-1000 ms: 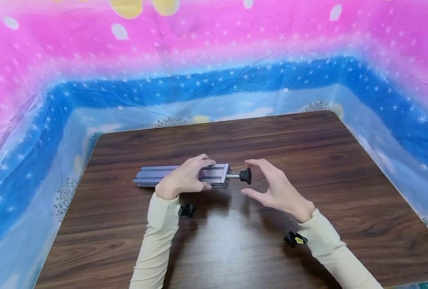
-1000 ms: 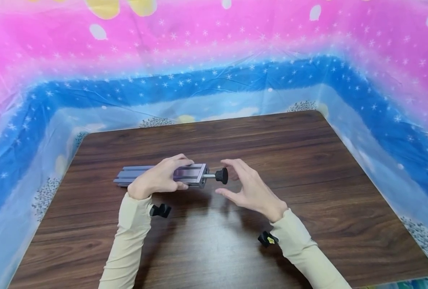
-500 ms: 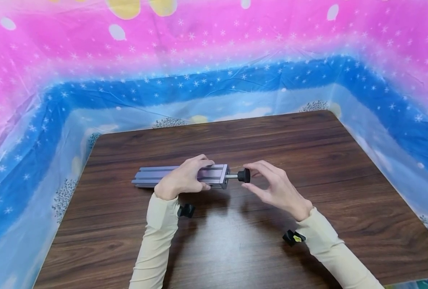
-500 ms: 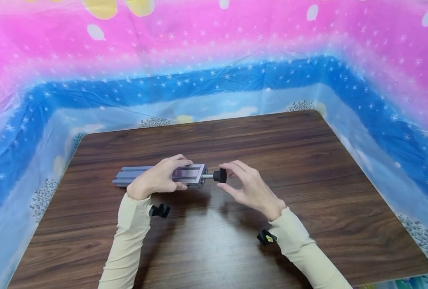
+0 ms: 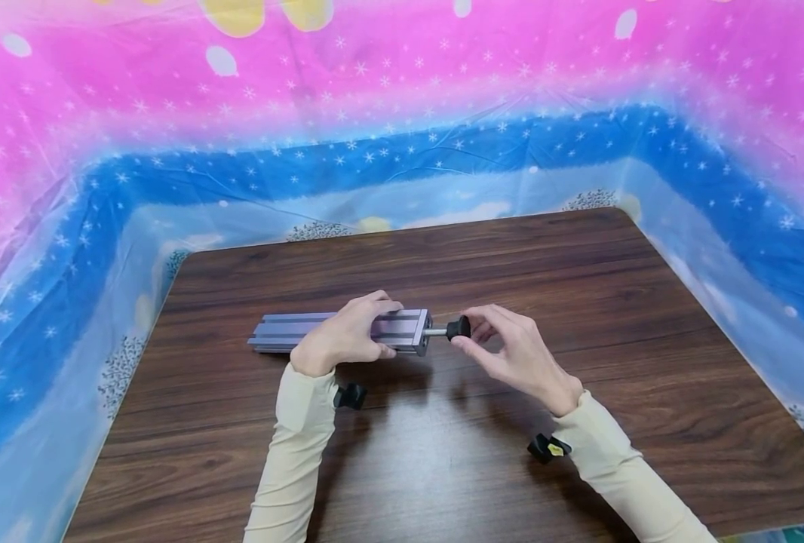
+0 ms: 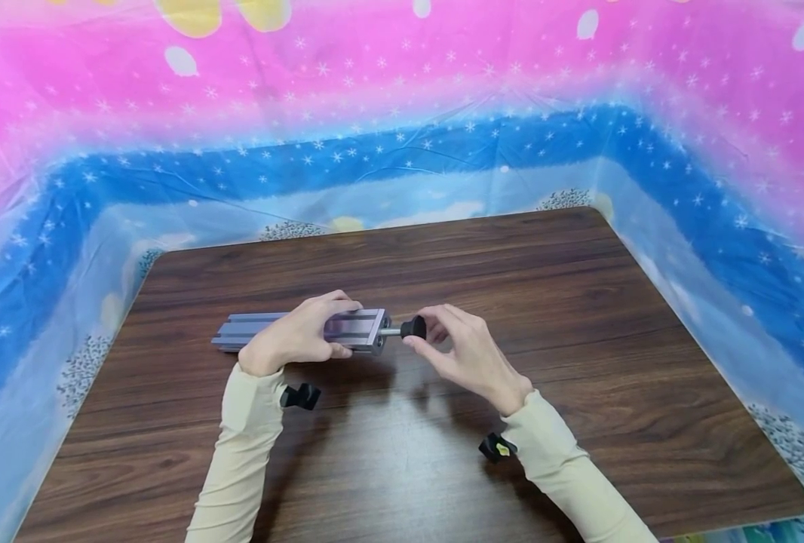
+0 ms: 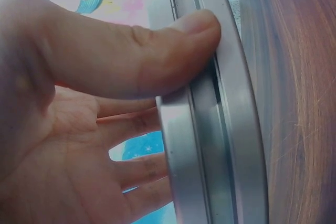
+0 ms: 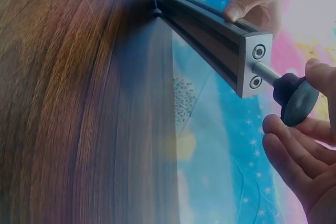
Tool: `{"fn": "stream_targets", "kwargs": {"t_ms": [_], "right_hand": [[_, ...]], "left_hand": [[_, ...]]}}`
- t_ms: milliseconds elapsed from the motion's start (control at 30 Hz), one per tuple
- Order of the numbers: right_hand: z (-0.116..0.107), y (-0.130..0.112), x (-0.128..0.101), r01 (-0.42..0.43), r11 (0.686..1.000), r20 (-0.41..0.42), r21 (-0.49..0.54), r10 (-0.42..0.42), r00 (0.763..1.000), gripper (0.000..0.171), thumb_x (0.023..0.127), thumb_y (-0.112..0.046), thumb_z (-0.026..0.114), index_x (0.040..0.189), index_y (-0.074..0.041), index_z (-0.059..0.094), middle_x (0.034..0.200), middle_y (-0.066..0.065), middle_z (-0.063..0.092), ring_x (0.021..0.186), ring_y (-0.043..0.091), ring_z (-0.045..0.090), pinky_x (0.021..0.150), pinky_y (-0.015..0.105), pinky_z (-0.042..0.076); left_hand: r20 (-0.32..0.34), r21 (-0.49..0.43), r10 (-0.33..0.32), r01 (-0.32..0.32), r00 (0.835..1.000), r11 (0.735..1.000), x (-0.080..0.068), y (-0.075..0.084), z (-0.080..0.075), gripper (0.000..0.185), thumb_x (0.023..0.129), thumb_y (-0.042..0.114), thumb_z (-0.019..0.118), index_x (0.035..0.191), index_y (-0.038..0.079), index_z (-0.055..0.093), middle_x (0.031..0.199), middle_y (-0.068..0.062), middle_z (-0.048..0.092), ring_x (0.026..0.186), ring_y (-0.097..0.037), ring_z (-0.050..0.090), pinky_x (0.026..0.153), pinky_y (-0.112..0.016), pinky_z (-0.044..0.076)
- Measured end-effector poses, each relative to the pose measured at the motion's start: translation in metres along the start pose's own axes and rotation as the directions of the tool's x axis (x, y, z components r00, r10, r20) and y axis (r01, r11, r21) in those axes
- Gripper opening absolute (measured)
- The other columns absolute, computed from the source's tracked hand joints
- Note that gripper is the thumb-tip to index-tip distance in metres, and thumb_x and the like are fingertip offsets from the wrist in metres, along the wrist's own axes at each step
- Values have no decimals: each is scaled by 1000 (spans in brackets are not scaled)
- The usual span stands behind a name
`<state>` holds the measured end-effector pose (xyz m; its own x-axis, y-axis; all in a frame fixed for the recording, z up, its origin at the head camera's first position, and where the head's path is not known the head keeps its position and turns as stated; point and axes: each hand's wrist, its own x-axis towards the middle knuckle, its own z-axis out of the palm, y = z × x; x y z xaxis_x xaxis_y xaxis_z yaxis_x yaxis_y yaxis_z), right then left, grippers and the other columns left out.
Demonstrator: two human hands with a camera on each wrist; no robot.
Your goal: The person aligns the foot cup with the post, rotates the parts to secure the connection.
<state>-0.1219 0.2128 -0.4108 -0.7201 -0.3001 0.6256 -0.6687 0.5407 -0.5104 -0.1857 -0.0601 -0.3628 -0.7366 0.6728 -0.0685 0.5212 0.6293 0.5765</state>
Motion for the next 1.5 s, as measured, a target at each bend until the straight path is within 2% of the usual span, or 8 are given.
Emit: {"fn": "stream_targets", "kwargs": {"t_ms": [300, 467, 600, 767, 967, 1100, 1233, 1500], "right_hand": [[1, -8, 2, -176, 984, 6, 13, 176, 984, 15, 88, -21, 79, 97, -13, 71, 75, -7, 69, 64, 2, 63, 61, 25, 54], [1, -12, 2, -262, 964, 34, 50, 260, 965, 20, 92, -25, 76, 107, -14, 68, 78, -6, 69, 66, 4, 64, 59, 23, 53], [-2, -13, 2, -261, 961, 90, 91, 253, 963, 35, 89, -26, 79, 119, -17, 63, 81, -5, 68, 67, 5, 65, 61, 27, 54], [-5, -12, 1, -210, 972, 152, 108, 193, 969, 47, 83, -19, 84, 124, -17, 62, 82, -7, 67, 67, 4, 64, 61, 30, 54], [-3, -11, 0, -166, 981, 120, 95, 155, 981, 41, 82, -16, 84, 118, -15, 66, 81, -7, 69, 67, 4, 65, 57, 30, 53], [-2, -10, 0, -160, 983, 101, 89, 151, 983, 39, 83, -17, 84, 117, -15, 66, 79, -7, 70, 67, 4, 65, 59, 30, 54], [-2, -10, -1, -176, 981, 96, 86, 168, 981, 37, 84, -18, 84, 116, -14, 67, 79, -7, 70, 67, 4, 65, 60, 33, 56], [1, -14, 0, -246, 967, 69, 67, 242, 968, 28, 88, -23, 80, 111, -11, 69, 79, -6, 72, 67, 3, 66, 61, 23, 53]], "left_hand": [[-8, -19, 2, -2, 1000, 1000, -2, -1, 1, 66, 80, 7, 80, 141, 1, 56, 124, -9, 57, 101, -22, 55, 89, -37, 46], [-10, -18, 4, -4, 1000, 1000, -2, -2, 2, 65, 80, 8, 80, 141, 1, 56, 125, -8, 57, 101, -21, 56, 89, -36, 47], [-4, -13, -6, 6, 1000, 1000, -3, -3, 1, 66, 82, 9, 79, 143, 2, 55, 126, -8, 56, 101, -22, 55, 89, -37, 47], [-4, -18, -13, 13, 1000, 1000, -4, -3, 1, 67, 81, 7, 79, 143, 2, 54, 127, -8, 56, 101, -22, 56, 88, -37, 46], [-10, -8, -13, 13, 1000, 1000, -5, -3, 1, 67, 81, 7, 79, 143, 3, 55, 127, -8, 56, 102, -22, 54, 88, -37, 46], [-12, -32, -27, 27, 1000, 999, -4, -2, 1, 67, 81, 6, 78, 144, 3, 54, 128, -7, 55, 104, -22, 57, 88, -36, 47], [-19, -34, -23, 22, 1000, 999, -5, -2, 2, 66, 81, 6, 78, 143, 1, 54, 128, -8, 55, 104, -22, 59, 87, -37, 48], [-30, -39, -28, 27, 999, 999, -4, -1, 2, 67, 81, 6, 78, 143, 0, 54, 128, -9, 56, 101, -22, 57, 86, -36, 47]]}}
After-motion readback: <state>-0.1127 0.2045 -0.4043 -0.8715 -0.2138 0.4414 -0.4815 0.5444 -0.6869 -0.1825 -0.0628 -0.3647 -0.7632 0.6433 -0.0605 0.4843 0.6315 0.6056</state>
